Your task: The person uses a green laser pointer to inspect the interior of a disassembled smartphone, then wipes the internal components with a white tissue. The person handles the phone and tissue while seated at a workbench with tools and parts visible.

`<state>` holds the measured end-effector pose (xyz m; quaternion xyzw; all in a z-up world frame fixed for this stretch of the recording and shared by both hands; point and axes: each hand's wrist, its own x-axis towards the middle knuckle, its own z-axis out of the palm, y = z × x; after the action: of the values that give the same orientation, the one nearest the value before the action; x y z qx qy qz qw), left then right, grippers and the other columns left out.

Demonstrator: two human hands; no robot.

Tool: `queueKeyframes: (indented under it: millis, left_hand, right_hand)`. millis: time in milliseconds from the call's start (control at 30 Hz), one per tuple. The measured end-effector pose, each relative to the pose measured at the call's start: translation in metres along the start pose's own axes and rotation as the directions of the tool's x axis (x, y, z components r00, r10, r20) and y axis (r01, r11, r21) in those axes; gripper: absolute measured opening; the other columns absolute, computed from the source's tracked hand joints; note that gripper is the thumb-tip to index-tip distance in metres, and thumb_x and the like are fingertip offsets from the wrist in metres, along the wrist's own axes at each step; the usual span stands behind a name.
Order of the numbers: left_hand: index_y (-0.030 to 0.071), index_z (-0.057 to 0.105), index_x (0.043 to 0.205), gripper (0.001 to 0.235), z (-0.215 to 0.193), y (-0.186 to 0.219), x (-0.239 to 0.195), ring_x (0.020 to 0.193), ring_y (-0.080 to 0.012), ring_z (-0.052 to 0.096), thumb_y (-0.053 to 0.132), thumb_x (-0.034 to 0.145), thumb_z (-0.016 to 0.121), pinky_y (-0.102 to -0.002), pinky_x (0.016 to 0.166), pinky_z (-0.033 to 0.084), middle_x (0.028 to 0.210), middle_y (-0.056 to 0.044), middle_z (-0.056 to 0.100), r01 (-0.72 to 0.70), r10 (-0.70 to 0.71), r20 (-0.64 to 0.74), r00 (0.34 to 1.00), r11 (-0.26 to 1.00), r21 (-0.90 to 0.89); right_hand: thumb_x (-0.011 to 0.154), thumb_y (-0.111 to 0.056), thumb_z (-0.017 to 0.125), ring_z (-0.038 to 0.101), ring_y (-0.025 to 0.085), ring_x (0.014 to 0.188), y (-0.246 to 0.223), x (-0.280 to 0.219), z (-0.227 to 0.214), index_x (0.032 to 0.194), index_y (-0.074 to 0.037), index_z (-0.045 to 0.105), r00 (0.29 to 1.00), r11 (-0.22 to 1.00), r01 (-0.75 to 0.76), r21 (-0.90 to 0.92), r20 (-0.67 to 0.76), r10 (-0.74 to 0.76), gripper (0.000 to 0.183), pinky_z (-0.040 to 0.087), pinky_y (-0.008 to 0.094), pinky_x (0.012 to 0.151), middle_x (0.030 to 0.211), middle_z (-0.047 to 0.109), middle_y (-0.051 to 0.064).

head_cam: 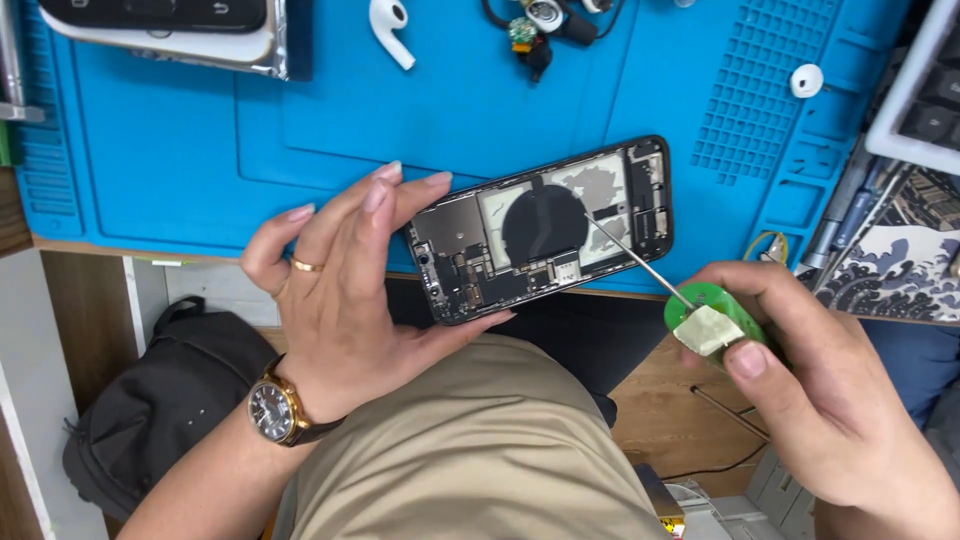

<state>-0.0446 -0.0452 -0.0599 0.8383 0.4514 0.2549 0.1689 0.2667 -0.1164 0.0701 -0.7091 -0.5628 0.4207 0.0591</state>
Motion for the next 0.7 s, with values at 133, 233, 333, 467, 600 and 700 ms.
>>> queueKeyframes:
  millis: [133, 233, 333, 467, 600, 700]
  left_hand:
    - [0.008, 0.019, 0.162, 0.114, 0.003, 0.0, -0.001, 0.147, -0.019, 0.06, 0.088, 0.1, 0.072, -0.039, 0.119, 0.022, 0.15, 0.008, 0.072, -0.001, 0.003, -0.038, 0.999, 0.999, 0.045]
    - [0.007, 0.034, 0.152, 0.093, -0.001, -0.001, 0.009, 0.14, -0.0156, 0.066, 0.084, 0.105, 0.054, -0.037, 0.114, 0.024, 0.143, 0.01, 0.076, -0.048, 0.054, -0.074, 0.996, 0.995, 0.089]
    - [0.009, 0.041, 0.149, 0.088, 0.0, -0.004, 0.009, 0.138, -0.0162, 0.066, 0.085, 0.104, 0.053, -0.037, 0.113, 0.024, 0.144, 0.005, 0.075, -0.08, 0.088, -0.076, 0.993, 0.992, 0.098]
    - [0.011, 0.039, 0.151, 0.083, 0.001, -0.006, 0.008, 0.14, -0.0129, 0.065, 0.082, 0.108, 0.043, -0.036, 0.114, 0.023, 0.146, 0.007, 0.075, -0.08, 0.09, -0.082, 0.993, 0.989, 0.121]
    - [0.014, 0.044, 0.147, 0.074, 0.0, -0.007, 0.01, 0.135, -0.0117, 0.067, 0.077, 0.11, 0.04, -0.037, 0.112, 0.024, 0.14, 0.008, 0.078, -0.097, 0.115, -0.118, 0.986, 0.985, 0.143]
    - [0.015, 0.048, 0.144, 0.07, 0.0, -0.006, 0.012, 0.132, -0.0116, 0.067, 0.075, 0.109, 0.038, -0.036, 0.111, 0.024, 0.137, 0.008, 0.079, -0.097, 0.115, -0.133, 0.984, 0.986, 0.136]
  right_hand:
    - [0.095, -0.042, 0.043, 0.066, 0.026, 0.053, 0.001, 0.003, 0.003, 0.134, -0.022, 0.06, 0.996, 0.903, -0.082, -0.422, 0.006, 0.093, 0.047, 0.048, 0.039, 0.058, 0.063, 0.067, -0.001]
    - [0.098, -0.04, 0.046, 0.069, 0.03, 0.065, -0.003, 0.005, 0.006, 0.139, -0.018, 0.061, 1.0, 0.787, -0.006, -0.617, -0.008, 0.001, 0.049, 0.05, 0.04, 0.06, 0.071, 0.069, 0.008]
    - [0.095, -0.04, 0.051, 0.068, 0.038, 0.074, 0.0, 0.013, 0.01, 0.137, -0.012, 0.063, 1.0, 0.813, 0.023, -0.581, 0.008, -0.023, 0.052, 0.05, 0.046, 0.066, 0.086, 0.071, 0.012]
    - [0.097, -0.038, 0.051, 0.067, 0.042, 0.074, 0.007, 0.02, 0.014, 0.139, -0.01, 0.062, 0.999, 0.764, 0.042, -0.644, 0.024, -0.035, 0.052, 0.049, 0.048, 0.064, 0.088, 0.071, 0.015]
    - [0.095, -0.04, 0.053, 0.067, 0.041, 0.072, 0.001, 0.022, 0.017, 0.138, -0.012, 0.063, 1.0, 0.764, -0.008, -0.645, 0.011, 0.02, 0.052, 0.049, 0.047, 0.065, 0.083, 0.07, 0.013]
    - [0.095, -0.04, 0.053, 0.066, 0.041, 0.071, -0.001, 0.021, 0.019, 0.138, -0.013, 0.064, 0.999, 0.765, -0.034, -0.643, -0.005, 0.04, 0.052, 0.048, 0.047, 0.065, 0.081, 0.069, 0.013]
